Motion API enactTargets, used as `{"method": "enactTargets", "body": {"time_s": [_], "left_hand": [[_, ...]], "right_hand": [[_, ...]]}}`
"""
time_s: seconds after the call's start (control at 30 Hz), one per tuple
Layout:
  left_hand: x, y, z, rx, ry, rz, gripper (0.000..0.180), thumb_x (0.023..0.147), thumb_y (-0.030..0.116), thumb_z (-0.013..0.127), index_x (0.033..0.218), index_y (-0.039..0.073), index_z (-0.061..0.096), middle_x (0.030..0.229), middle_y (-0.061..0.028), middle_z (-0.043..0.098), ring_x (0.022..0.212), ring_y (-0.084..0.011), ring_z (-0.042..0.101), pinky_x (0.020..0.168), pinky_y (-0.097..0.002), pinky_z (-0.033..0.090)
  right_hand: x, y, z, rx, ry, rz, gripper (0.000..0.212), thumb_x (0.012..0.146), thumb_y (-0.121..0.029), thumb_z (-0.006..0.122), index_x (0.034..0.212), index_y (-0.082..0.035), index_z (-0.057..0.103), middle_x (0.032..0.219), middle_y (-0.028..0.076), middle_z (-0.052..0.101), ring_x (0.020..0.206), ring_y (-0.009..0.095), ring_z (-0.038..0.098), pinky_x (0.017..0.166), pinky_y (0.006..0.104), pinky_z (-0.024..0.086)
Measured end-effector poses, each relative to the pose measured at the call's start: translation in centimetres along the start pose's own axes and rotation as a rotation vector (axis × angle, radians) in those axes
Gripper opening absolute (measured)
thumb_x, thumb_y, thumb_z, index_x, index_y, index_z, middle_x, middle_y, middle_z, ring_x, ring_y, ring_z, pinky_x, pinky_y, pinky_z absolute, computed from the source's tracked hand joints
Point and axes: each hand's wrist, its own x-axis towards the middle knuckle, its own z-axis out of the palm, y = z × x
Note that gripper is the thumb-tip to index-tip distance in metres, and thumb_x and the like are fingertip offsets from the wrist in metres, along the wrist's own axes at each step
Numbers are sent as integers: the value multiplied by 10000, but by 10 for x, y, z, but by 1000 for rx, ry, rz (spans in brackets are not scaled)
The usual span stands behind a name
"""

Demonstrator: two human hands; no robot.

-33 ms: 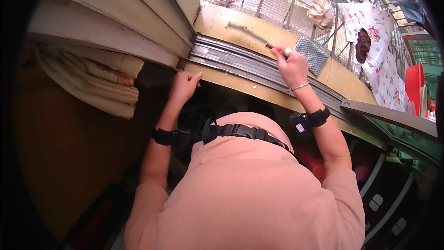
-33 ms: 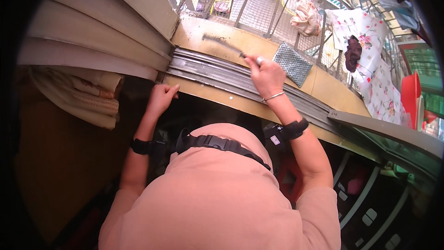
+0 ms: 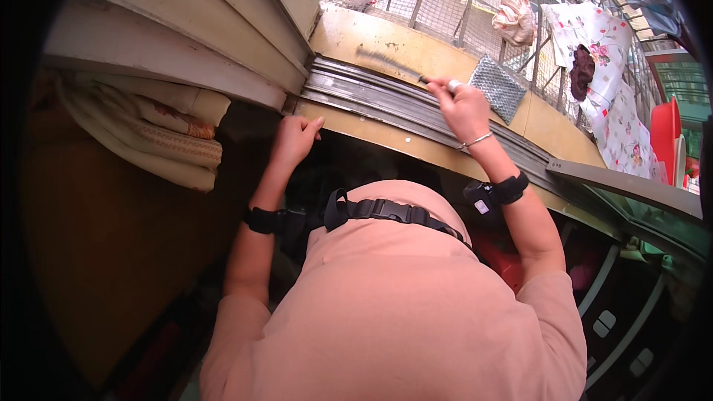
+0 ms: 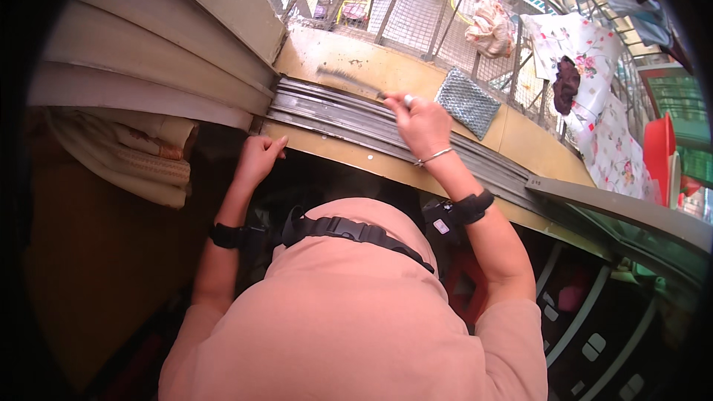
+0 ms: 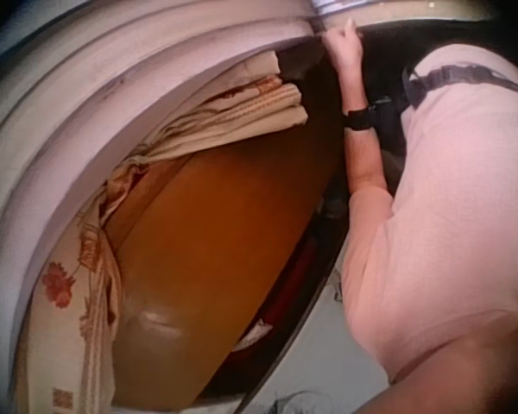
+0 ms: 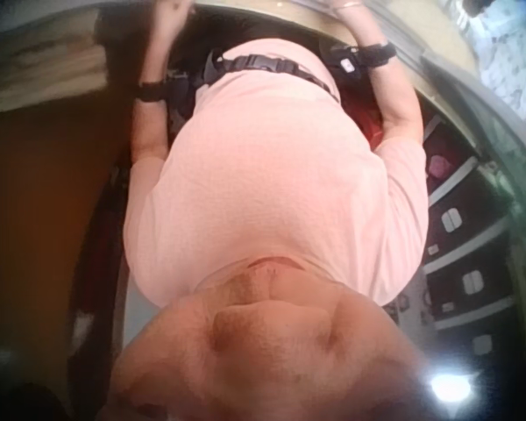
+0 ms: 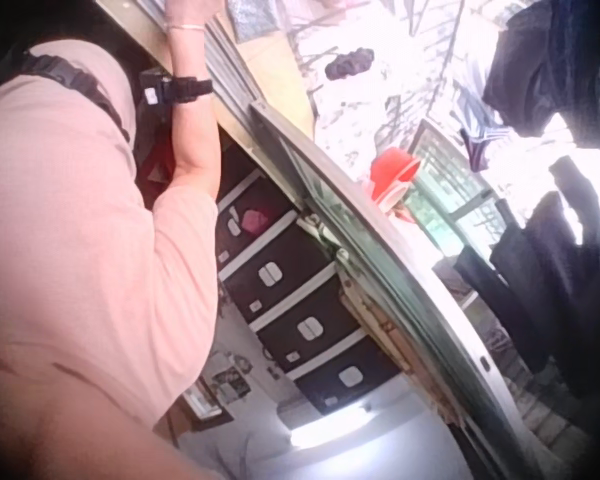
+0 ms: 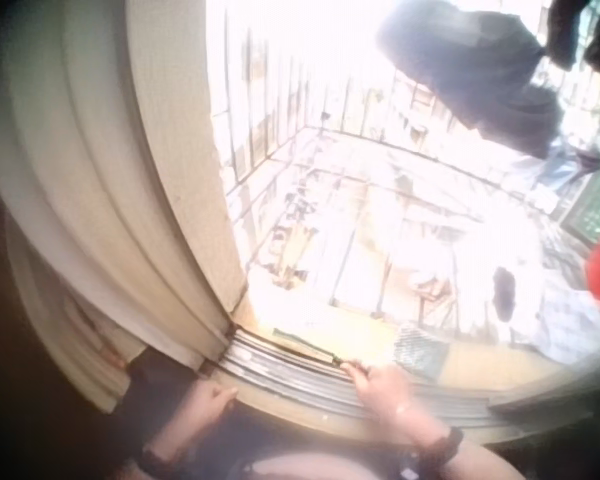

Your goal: Cleaning a window track using a scouring pad and a knife.

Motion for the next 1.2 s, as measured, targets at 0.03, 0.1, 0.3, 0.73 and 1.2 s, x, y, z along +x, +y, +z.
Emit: {"method": "enactTargets", "body": {"time_s": [0.03,0.1,0.3,0.73,1.2], "left_hand": [[1,0,0,1,0,1,409,840,322,634,609,-15,646,516,-98,585,492,-124,541,511,-308,402],[2,1,3,-7,18,8,403,829,349,623,606,15,652,542,-162,575,508,-242,583,526,-355,426],[3,5,4,3,22,11,398,827,350,625,613,16,653,549,-160,579,513,-244,584,533,-355,430],[1,2,3,-12,16,8,400,833,343,622,614,10,649,553,-167,577,520,-251,587,527,-365,424],[1,-13,1,-1,39,21,396,841,316,629,617,-10,644,537,-120,590,503,-145,556,523,-312,413]], "right_hand": [[2,5,3,19,-38,34,220,830,-360,623,924,-185,719,680,87,644,627,262,626,566,376,468],[8,1,11,-3,-70,55,230,835,-372,612,924,-190,719,686,92,647,645,268,629,578,379,473],[27,-24,45,-196,79,-86,143,827,-279,634,925,-201,703,597,50,581,556,238,569,519,362,445],[20,-9,31,322,-152,122,228,820,-293,642,963,-131,714,796,125,679,652,201,646,613,322,495],[4,-26,1,-354,621,-626,243,811,-104,618,1010,-223,689,644,29,537,505,194,511,448,312,392]]}}
